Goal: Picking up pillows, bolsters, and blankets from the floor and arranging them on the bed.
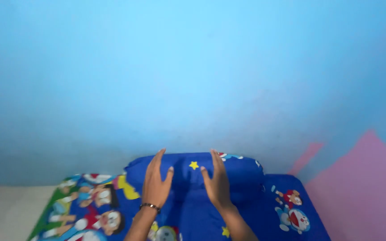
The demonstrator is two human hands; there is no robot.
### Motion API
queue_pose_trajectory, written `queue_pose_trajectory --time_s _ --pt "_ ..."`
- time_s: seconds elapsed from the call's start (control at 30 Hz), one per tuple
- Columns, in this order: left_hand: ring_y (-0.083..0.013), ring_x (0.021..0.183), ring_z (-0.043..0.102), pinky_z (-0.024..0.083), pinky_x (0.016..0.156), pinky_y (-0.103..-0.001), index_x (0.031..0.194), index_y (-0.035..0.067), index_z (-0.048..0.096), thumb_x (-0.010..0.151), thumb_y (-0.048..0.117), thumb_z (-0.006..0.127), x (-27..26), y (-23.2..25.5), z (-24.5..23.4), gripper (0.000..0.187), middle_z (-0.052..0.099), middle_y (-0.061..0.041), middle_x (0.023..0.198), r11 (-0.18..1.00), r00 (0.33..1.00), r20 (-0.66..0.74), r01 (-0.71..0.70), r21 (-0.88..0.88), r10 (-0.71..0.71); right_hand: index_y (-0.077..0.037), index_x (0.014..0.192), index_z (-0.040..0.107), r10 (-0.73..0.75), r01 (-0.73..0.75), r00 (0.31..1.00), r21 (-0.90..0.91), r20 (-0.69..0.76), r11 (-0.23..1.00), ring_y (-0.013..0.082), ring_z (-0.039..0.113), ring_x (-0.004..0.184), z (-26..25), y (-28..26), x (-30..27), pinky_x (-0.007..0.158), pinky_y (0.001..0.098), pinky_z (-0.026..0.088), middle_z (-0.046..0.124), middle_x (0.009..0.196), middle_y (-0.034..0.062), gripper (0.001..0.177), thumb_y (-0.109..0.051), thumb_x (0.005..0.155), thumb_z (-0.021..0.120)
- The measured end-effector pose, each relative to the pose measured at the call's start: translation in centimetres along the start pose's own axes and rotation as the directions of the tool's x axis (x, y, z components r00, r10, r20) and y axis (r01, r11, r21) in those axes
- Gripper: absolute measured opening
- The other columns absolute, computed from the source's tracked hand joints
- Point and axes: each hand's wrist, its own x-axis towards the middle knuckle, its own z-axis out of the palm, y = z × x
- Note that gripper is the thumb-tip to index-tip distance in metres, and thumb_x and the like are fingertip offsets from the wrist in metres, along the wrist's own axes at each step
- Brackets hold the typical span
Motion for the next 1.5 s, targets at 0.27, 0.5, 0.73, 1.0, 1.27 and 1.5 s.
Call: queue_pose_trajectory --time_s 0.27,0.5,0.73,1.0,1.27,1.5 --pt "-0.0345 0.126 0.06 0.047 0.11 -0.042 0.156 0.027 0.045 0.091 0.023 0.064 -12.1 7.4 -19.5 0.068 0.064 -0.018 0.132 0.931 0.942 -0.05 0.337 0.14 -0.333 -0.009 0.153 0.044 0.105 -0.139 0.985 0.275 0.136 0.951 0.0332 0.041 0.148 -7.1 -14.8 -8.3 0.118 0.0407 0.033 0.045 0.158 0.0193 0.069 -0.013 0.088 0.069" --pt "-0.0397 0.133 0.053 0.043 0.108 -0.047 0.155 0.023 0.043 0.093 0.021 0.063 -19.9 11.5 -29.9 0.065 0.056 -0.02 0.145 0.939 0.92 -0.275 0.321 0.121 -0.279 -0.009 0.152 0.046 -0.114 0.011 0.97 0.426 0.217 0.904 0.0342 0.048 0.144 -6.6 -24.2 -11.8 0.116 0.0399 0.037 0.051 0.154 0.0205 0.07 -0.012 0.087 0.07" --pt "-0.0377 0.136 0.055 0.043 0.111 -0.045 0.153 0.018 0.045 0.092 0.02 0.063 -23.9 12.4 -36.3 0.063 0.058 -0.02 0.145 0.959 0.86 -0.474 0.266 0.1 -0.189 -0.011 0.152 0.048 -0.285 0.086 0.922 0.581 0.262 0.81 0.0346 0.057 0.135 -3.5 -33.0 -13.8 0.111 0.0395 0.043 0.058 0.147 0.0227 0.07 -0.011 0.085 0.069" --pt "-0.0357 0.141 0.048 0.039 0.114 -0.043 0.153 0.019 0.044 0.094 0.021 0.062 -30.6 13.9 -44.8 0.062 0.053 -0.018 0.151 0.902 0.701 -0.652 0.428 0.061 -0.288 -0.017 0.153 0.049 -0.379 -0.011 0.782 0.618 0.495 0.786 0.0314 0.067 0.123 1.0 -44.3 -18.9 0.105 0.0388 0.048 0.067 0.136 0.021 0.071 -0.01 0.085 0.067" --pt "-0.0334 0.142 0.047 0.039 0.114 -0.042 0.153 0.021 0.042 0.093 0.019 0.061 -38.0 9.5 -56.2 0.063 0.052 -0.015 0.153 0.835 0.556 -0.753 0.55 0.014 -0.353 -0.016 0.152 0.047 -0.564 0.053 0.641 0.703 0.521 0.709 0.0353 0.052 0.139 8.9 -56.6 -25.7 0.114 0.0412 0.038 0.055 0.149 0.0208 0.072 -0.009 0.083 0.068" --pt "-0.0293 0.145 0.045 0.037 0.115 -0.043 0.154 0.026 0.042 0.094 0.021 0.059 -45.3 4.0 -67.6 0.062 0.048 -0.008 0.158 0.744 0.375 -0.832 0.665 -0.065 -0.408 -0.02 0.153 0.047 -0.6 -0.051 0.563 0.749 0.568 0.661 0.0348 0.053 0.138 19.6 -66.4 -34.2 0.112 0.0424 0.041 0.055 0.149 0.0205 0.073 -0.011 0.084 0.068"
